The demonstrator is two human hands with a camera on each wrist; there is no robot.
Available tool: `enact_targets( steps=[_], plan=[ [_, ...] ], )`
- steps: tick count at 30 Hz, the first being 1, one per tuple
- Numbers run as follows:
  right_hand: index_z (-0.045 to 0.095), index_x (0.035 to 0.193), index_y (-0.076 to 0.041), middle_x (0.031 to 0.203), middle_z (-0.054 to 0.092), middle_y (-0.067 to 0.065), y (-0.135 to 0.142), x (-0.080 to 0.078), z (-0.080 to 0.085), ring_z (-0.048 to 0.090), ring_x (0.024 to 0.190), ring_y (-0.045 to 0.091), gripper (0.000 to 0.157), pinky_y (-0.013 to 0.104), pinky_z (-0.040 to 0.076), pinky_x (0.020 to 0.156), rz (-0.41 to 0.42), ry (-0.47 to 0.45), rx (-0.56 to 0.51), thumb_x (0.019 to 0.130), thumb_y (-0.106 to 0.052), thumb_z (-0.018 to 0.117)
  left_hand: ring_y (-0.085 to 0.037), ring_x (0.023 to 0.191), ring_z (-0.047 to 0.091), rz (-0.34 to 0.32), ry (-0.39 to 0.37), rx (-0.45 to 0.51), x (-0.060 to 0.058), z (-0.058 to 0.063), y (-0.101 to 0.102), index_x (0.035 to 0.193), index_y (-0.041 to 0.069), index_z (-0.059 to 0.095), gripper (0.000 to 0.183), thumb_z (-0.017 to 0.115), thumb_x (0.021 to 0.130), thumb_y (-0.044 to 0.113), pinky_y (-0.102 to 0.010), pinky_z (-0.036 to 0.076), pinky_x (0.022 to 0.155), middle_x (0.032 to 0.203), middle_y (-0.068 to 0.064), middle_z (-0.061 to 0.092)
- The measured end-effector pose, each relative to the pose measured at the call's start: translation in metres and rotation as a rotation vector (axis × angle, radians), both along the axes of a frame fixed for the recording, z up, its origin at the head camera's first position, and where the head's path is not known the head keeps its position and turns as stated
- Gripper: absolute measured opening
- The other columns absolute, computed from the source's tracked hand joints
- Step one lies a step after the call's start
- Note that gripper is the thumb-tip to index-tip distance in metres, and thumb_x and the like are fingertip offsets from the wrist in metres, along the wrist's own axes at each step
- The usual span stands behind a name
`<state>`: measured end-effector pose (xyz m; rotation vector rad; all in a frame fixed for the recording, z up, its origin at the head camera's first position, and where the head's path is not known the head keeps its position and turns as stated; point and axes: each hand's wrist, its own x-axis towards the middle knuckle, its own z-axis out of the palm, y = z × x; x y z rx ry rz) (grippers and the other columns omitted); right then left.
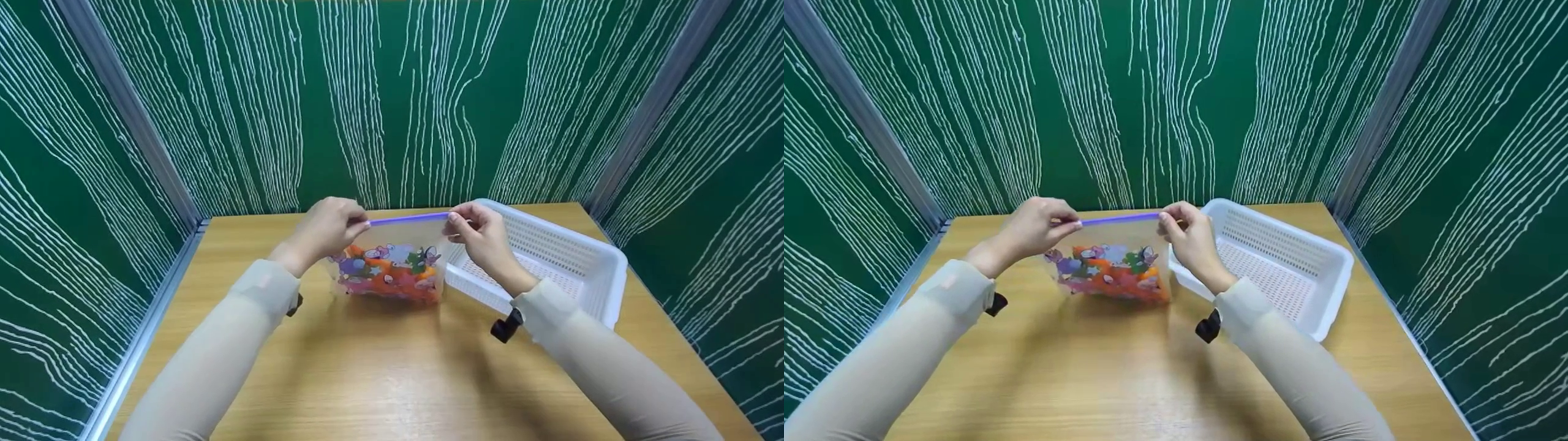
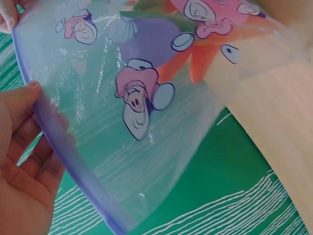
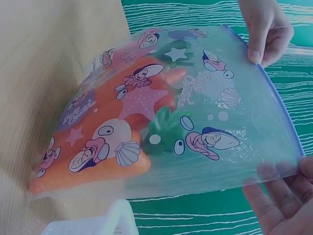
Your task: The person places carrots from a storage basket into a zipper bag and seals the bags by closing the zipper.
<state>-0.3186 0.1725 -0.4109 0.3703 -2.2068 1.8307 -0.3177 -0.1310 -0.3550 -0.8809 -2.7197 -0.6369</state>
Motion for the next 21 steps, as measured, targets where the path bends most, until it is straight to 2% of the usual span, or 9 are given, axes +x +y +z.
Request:
enact_targets(
  steps=[5,13,16,21],
  plan=[
    [0.070,0.108,0.007,0.093,0.077,0.011,0.003,0.001,-0.001,0.075,0.081,0.007,0.015,0.025,0.066,0.075,0.002,-0.002,0.004,0.110,-0.005,0.061,-0.026,0.091,0.070,0.017,-0.017,0.004,0.002,0.000,-0.008,0.109,0.006,0.083,0.019,0.071,0.107,0.020,-0.040,0.065,0.091,0.099,-0.011,0.078],
    [0.069,0.114,0.007,0.105,0.075,0.026,0.005,0.000,0.001,0.076,0.084,0.009,0.017,0.027,0.067,0.077,0.006,-0.029,0.027,0.111,-0.007,0.060,-0.027,0.090,0.070,0.017,-0.024,0.010,0.005,0.001,-0.017,0.107,0.005,0.083,0.018,0.072,0.107,0.019,-0.041,0.065,0.089,0.098,-0.012,0.078],
    [0.069,0.113,0.007,0.103,0.077,0.022,0.006,-0.001,0.000,0.076,0.084,0.009,0.017,0.028,0.067,0.077,0.007,-0.028,0.021,0.111,-0.006,0.060,-0.027,0.089,0.070,0.019,-0.032,0.015,0.006,-0.001,-0.021,0.107,0.004,0.083,0.017,0.072,0.106,0.017,-0.041,0.065,0.088,0.097,-0.012,0.078],
    [0.070,0.110,0.006,0.092,0.078,0.004,0.006,-0.002,0.000,0.076,0.082,0.008,0.014,0.027,0.067,0.076,0.013,-0.012,0.003,0.110,-0.004,0.061,-0.026,0.088,0.070,0.014,-0.019,0.017,0.006,-0.002,-0.028,0.106,0.005,0.083,0.016,0.072,0.106,0.017,-0.040,0.065,0.086,0.097,-0.012,0.078]
  ],
)
